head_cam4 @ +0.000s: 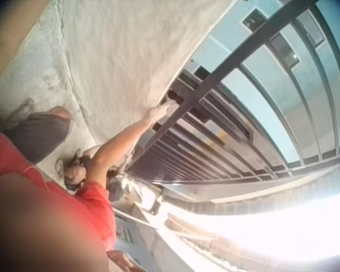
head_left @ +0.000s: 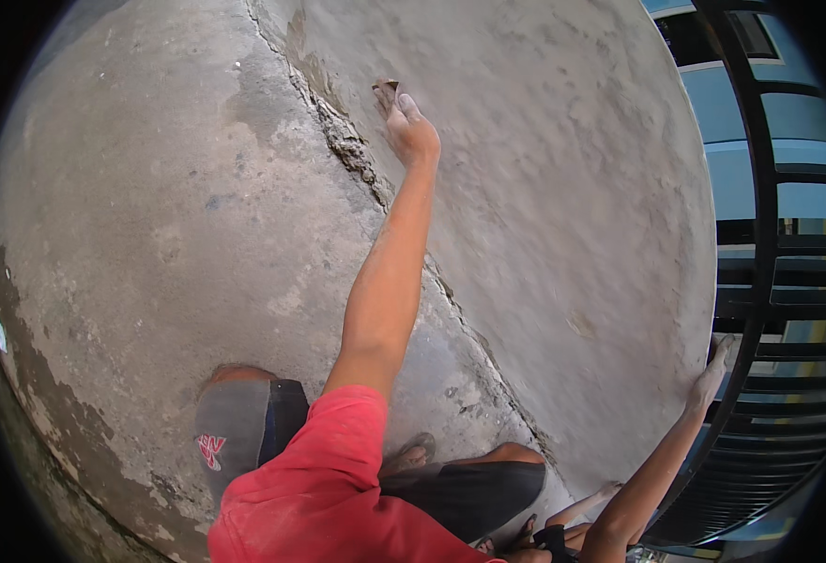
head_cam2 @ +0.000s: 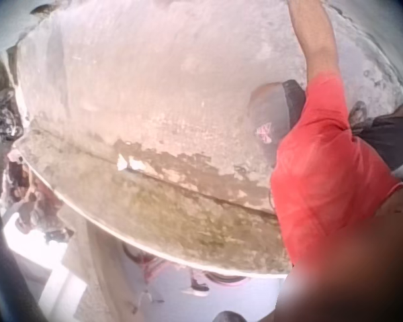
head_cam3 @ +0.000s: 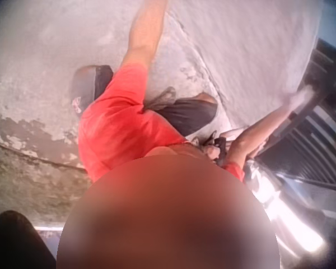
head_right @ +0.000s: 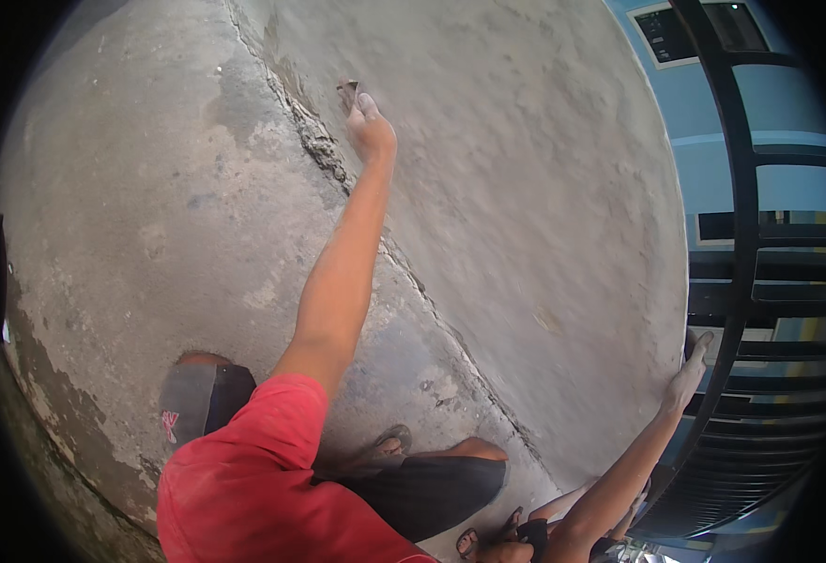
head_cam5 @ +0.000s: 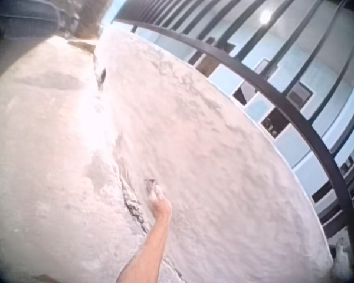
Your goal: The person kneels on a concrete floor and uses a small abrasive pad to rub and smooth a crack and the surrounding surface. The person moves along the crack, repeatedly rubbing the same area with the pad held in the right hand.
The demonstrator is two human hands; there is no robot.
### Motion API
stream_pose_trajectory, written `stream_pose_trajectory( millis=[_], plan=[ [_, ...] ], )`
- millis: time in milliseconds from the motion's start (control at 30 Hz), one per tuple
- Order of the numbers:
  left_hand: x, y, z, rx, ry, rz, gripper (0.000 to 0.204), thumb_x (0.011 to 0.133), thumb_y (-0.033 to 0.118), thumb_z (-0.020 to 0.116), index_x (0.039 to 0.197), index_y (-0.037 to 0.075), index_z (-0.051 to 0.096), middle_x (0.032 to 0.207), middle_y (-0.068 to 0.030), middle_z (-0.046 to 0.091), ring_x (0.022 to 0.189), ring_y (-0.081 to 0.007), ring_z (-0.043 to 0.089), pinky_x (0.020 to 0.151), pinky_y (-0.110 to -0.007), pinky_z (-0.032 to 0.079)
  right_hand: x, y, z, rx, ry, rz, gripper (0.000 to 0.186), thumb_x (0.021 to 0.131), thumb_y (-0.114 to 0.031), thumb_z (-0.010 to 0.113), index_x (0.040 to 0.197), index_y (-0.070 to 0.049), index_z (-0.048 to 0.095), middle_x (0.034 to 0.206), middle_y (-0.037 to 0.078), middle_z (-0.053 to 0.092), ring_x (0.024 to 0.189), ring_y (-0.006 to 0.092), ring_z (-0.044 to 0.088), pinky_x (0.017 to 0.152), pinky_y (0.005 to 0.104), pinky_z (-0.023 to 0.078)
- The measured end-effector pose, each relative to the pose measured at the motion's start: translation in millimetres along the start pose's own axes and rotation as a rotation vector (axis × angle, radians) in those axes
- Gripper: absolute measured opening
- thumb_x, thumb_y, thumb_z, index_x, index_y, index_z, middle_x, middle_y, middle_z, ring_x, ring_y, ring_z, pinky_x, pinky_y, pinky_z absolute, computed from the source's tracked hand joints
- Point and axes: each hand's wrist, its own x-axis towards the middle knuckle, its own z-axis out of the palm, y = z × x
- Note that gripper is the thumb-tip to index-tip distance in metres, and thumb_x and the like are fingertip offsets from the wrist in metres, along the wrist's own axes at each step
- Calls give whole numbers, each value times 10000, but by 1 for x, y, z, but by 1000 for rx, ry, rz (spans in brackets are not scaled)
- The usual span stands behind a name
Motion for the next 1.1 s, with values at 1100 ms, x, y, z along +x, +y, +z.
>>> stream_pose_trajectory(
  millis=[1100],
  plan=[
    [-154,-95,-13,142,-35,115,650,1181,393,311,1685,-15,349,1797,-229,223,1669,-390,206,1366,-506,140,0,6,-2,40,48,84,960,1114,-727,366,1458,133,617,1418,200,685,1325,269,619,1192,377,410]
  ],
)
